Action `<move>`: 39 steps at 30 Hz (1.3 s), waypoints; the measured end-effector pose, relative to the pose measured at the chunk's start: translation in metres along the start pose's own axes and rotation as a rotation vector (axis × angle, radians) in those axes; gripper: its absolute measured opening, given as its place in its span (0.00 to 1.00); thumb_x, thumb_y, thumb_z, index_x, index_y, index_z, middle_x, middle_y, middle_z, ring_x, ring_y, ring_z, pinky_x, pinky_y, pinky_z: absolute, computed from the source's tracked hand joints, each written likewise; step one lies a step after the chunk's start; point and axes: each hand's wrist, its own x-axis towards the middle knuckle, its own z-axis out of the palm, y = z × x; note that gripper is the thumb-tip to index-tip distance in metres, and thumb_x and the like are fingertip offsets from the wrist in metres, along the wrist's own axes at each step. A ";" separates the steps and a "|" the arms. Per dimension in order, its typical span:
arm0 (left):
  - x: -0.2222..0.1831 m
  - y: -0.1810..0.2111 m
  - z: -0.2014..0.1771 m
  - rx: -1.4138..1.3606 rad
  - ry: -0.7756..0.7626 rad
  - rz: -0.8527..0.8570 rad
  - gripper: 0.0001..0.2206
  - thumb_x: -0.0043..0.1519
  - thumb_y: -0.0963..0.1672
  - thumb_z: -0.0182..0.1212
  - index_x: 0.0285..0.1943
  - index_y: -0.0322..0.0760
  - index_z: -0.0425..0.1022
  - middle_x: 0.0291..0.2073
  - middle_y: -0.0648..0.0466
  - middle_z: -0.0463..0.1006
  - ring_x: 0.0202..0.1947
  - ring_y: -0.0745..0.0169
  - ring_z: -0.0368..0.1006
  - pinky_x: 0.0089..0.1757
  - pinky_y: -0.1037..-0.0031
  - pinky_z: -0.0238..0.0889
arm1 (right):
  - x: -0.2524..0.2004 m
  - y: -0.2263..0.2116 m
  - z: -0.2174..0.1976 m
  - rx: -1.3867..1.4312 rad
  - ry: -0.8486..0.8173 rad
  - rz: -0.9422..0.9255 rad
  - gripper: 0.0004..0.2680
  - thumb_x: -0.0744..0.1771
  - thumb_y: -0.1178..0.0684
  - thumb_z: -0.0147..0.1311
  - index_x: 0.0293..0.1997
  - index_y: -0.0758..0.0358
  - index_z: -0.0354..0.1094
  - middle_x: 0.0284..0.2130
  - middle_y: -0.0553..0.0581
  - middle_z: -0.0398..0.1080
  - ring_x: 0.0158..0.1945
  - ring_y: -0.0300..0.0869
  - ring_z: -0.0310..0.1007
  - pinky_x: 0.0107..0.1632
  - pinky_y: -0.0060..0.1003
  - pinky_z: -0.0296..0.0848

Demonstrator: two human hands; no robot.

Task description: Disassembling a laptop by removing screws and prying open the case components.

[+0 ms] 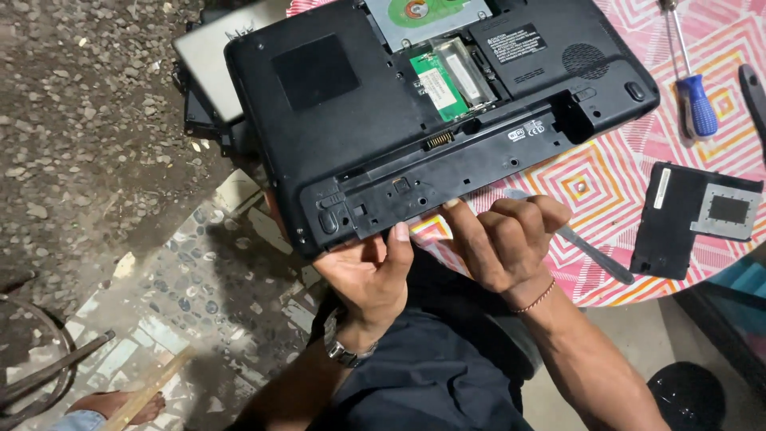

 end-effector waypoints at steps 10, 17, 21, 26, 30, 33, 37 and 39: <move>-0.006 -0.016 -0.011 0.156 -0.017 0.017 0.37 0.50 0.34 0.70 0.69 0.17 0.55 0.57 0.36 0.71 0.62 0.49 0.69 0.59 0.52 0.65 | -0.014 -0.005 0.001 0.078 0.026 0.045 0.06 0.68 0.58 0.62 0.32 0.66 0.81 0.21 0.55 0.58 0.24 0.46 0.61 0.32 0.44 0.63; -0.019 -0.010 -0.024 0.296 -0.040 0.038 0.44 0.50 0.36 0.73 0.74 0.22 0.47 0.63 0.37 0.61 0.66 0.52 0.60 0.61 0.52 0.62 | -0.010 -0.006 -0.011 0.181 -0.073 0.236 0.05 0.66 0.59 0.67 0.35 0.68 0.76 0.27 0.60 0.63 0.29 0.54 0.66 0.39 0.53 0.66; -0.033 -0.008 -0.031 0.364 -0.096 0.031 0.49 0.54 0.39 0.75 0.79 0.29 0.41 0.68 0.40 0.55 0.70 0.56 0.53 0.63 0.51 0.60 | -0.029 -0.005 -0.020 0.183 -0.147 0.324 0.06 0.65 0.58 0.68 0.33 0.68 0.74 0.29 0.61 0.65 0.30 0.56 0.69 0.40 0.54 0.66; -0.060 -0.004 -0.041 0.664 -0.355 -0.085 0.34 0.60 0.46 0.70 0.69 0.20 0.58 0.64 0.33 0.70 0.67 0.42 0.68 0.67 0.59 0.60 | -0.034 -0.006 -0.039 0.149 -0.347 0.467 0.07 0.67 0.56 0.67 0.39 0.66 0.70 0.35 0.61 0.67 0.38 0.49 0.68 0.44 0.46 0.59; -0.077 0.009 -0.062 0.631 -0.474 -0.293 0.53 0.56 0.44 0.73 0.76 0.19 0.26 0.73 0.29 0.51 0.75 0.43 0.52 0.70 0.61 0.43 | -0.037 -0.001 -0.053 0.111 -0.406 0.574 0.08 0.68 0.53 0.65 0.38 0.66 0.69 0.35 0.60 0.67 0.38 0.50 0.65 0.41 0.46 0.59; -0.079 0.013 -0.089 0.672 -0.512 -0.498 0.54 0.50 0.45 0.75 0.78 0.24 0.34 0.61 0.38 0.75 0.61 0.55 0.74 0.57 0.73 0.66 | -0.041 0.002 -0.066 0.099 -0.436 0.631 0.08 0.67 0.55 0.68 0.40 0.65 0.70 0.36 0.59 0.67 0.40 0.47 0.65 0.43 0.44 0.58; -0.009 0.008 -0.101 0.626 -0.412 -0.270 0.35 0.60 0.49 0.58 0.72 0.26 0.50 0.61 0.38 0.64 0.63 0.47 0.63 0.64 0.63 0.54 | -0.054 0.009 -0.093 0.034 -0.452 0.682 0.10 0.66 0.55 0.67 0.45 0.70 0.70 0.38 0.65 0.69 0.40 0.50 0.67 0.45 0.43 0.66; 0.049 0.017 -0.080 0.687 -0.386 -0.041 0.31 0.64 0.50 0.55 0.69 0.24 0.55 0.57 0.41 0.66 0.60 0.47 0.65 0.62 0.62 0.60 | -0.066 0.017 -0.110 -0.064 -0.515 0.721 0.13 0.66 0.53 0.68 0.49 0.71 0.71 0.43 0.67 0.69 0.44 0.52 0.68 0.48 0.45 0.67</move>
